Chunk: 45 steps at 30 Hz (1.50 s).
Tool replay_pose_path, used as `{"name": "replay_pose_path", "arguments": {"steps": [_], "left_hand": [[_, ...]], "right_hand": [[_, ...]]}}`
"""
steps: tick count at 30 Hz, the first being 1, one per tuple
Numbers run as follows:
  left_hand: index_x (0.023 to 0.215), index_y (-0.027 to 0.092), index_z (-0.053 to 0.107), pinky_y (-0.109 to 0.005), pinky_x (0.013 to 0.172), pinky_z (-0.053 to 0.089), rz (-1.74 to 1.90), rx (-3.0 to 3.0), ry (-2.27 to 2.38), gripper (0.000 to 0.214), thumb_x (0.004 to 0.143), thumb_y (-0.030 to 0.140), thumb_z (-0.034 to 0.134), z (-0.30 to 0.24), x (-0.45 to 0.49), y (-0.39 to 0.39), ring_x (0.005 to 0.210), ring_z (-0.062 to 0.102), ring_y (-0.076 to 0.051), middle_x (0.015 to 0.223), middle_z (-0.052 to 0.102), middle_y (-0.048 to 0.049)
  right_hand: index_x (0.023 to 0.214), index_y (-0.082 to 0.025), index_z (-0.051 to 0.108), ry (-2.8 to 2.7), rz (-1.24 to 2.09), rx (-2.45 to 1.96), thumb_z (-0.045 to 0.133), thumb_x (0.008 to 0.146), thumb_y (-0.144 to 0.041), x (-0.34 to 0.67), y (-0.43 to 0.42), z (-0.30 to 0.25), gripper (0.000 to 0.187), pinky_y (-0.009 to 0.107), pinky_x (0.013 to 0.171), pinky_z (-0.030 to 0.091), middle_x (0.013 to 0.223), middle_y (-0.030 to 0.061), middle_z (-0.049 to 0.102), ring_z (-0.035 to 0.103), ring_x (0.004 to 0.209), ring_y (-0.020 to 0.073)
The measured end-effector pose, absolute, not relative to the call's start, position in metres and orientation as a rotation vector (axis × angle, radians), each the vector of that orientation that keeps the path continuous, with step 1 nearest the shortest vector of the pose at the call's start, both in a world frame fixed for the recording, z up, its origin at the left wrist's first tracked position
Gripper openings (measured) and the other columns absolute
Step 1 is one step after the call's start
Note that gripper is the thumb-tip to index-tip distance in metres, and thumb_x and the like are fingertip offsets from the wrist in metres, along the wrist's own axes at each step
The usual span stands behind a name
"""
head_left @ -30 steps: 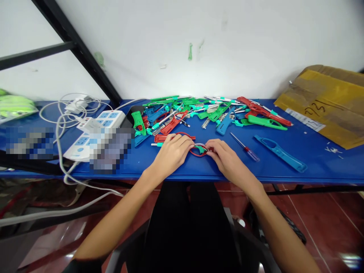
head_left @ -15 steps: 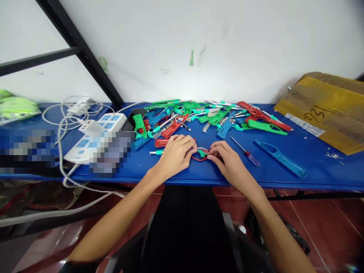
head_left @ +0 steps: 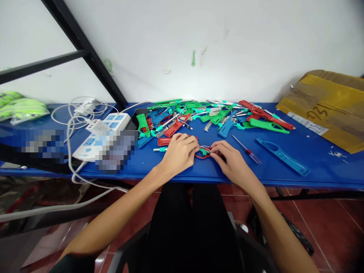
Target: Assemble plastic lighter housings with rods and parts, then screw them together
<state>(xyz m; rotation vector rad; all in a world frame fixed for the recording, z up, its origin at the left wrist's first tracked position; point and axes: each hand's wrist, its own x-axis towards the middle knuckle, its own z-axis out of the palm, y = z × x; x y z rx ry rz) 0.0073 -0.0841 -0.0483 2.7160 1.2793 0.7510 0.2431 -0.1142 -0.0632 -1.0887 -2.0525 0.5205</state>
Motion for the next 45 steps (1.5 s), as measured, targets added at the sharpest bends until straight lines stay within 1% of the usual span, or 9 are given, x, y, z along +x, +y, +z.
{"name": "replay_pose_path", "arguments": {"steps": [3,5,9,13,17,21,27,40,45], "left_hand": [[0.1,0.021,0.078,-0.051,0.109,0.044,0.744,2.925,1.294,0.019,0.107,0.017,0.061,-0.047,0.007,-0.089,0.105,0.067,-0.026,0.109,0.082,-0.0046],[0.104,0.022,0.08,-0.053,0.114,0.042,0.719,3.051,1.292,0.021,0.106,0.014,0.061,-0.047,0.007,-0.094,0.107,0.067,-0.027,0.113,0.082,-0.0052],[0.117,0.019,0.08,-0.055,0.117,0.042,0.672,3.194,1.282,0.024,0.109,0.018,0.056,-0.047,0.005,-0.102,0.11,0.068,-0.028,0.121,0.08,-0.0082],[0.134,0.019,0.074,-0.054,0.116,0.044,0.621,3.102,1.27,0.031,0.113,0.027,0.052,-0.049,-0.006,-0.106,0.12,0.068,-0.029,0.134,0.076,-0.0118],[0.149,0.019,0.064,-0.048,0.112,0.049,0.743,2.876,1.407,0.041,0.113,0.035,0.056,-0.05,-0.031,-0.106,0.131,0.065,-0.03,0.147,0.07,-0.0142],[0.14,0.018,0.07,-0.047,0.108,0.051,0.762,2.842,1.442,0.034,0.113,0.034,0.057,-0.053,-0.051,-0.104,0.128,0.065,-0.029,0.141,0.072,-0.0132],[0.121,0.022,0.079,-0.042,0.101,0.052,0.774,2.773,1.306,0.027,0.114,0.031,0.053,-0.053,-0.049,-0.103,0.114,0.069,-0.024,0.123,0.08,-0.0082],[0.111,0.022,0.073,-0.04,0.098,0.051,0.8,2.525,1.297,0.014,0.111,0.032,0.062,-0.052,-0.047,-0.102,0.107,0.072,-0.022,0.115,0.08,-0.0047],[0.125,0.025,0.071,-0.042,0.107,0.048,0.679,2.563,1.234,0.019,0.112,0.031,0.06,-0.048,-0.05,-0.101,0.122,0.068,-0.024,0.129,0.077,-0.0059]], "right_hand": [[0.104,-0.022,0.065,-2.054,0.5,-1.11,0.056,0.11,-0.021,0.242,-0.114,-0.063,0.011,0.043,0.097,0.06,0.114,0.0112,0.07,0.072,0.102,0.0255],[0.115,-0.023,0.067,-2.07,0.48,-1.129,0.054,0.111,-0.022,0.241,-0.115,-0.064,0.014,0.043,0.097,0.061,0.117,0.0116,0.07,0.073,0.102,0.0259],[0.141,-0.026,0.067,-2.196,0.377,-1.139,0.043,0.114,-0.022,0.242,-0.116,-0.068,0.036,0.052,0.108,0.059,0.136,0.0153,0.065,0.069,0.124,0.0299],[0.144,-0.028,0.071,-2.253,0.327,-1.11,0.044,0.113,-0.02,0.243,-0.116,-0.072,0.042,0.057,0.109,0.059,0.136,0.0157,0.065,0.068,0.125,0.0304],[0.143,-0.03,0.073,-2.234,0.302,-1.135,0.05,0.114,-0.029,0.24,-0.119,-0.068,0.037,0.058,0.108,0.06,0.135,0.0145,0.066,0.069,0.122,0.0315],[0.145,-0.029,0.073,-2.267,0.273,-1.165,0.05,0.114,-0.03,0.241,-0.122,-0.067,0.038,0.06,0.109,0.059,0.137,0.0151,0.067,0.067,0.123,0.0328],[0.144,-0.033,0.074,-2.305,0.297,-1.079,0.047,0.113,-0.017,0.247,-0.119,-0.07,0.044,0.052,0.1,0.062,0.135,0.0134,0.068,0.068,0.112,0.0274],[0.145,-0.034,0.074,-2.289,0.353,-1.068,0.051,0.112,-0.021,0.245,-0.122,-0.067,0.042,0.051,0.106,0.062,0.137,0.0127,0.068,0.07,0.121,0.0284],[0.145,-0.033,0.074,-2.297,0.356,-1.074,0.05,0.113,-0.021,0.246,-0.122,-0.067,0.042,0.052,0.106,0.062,0.139,0.0136,0.068,0.07,0.122,0.0291]]}}
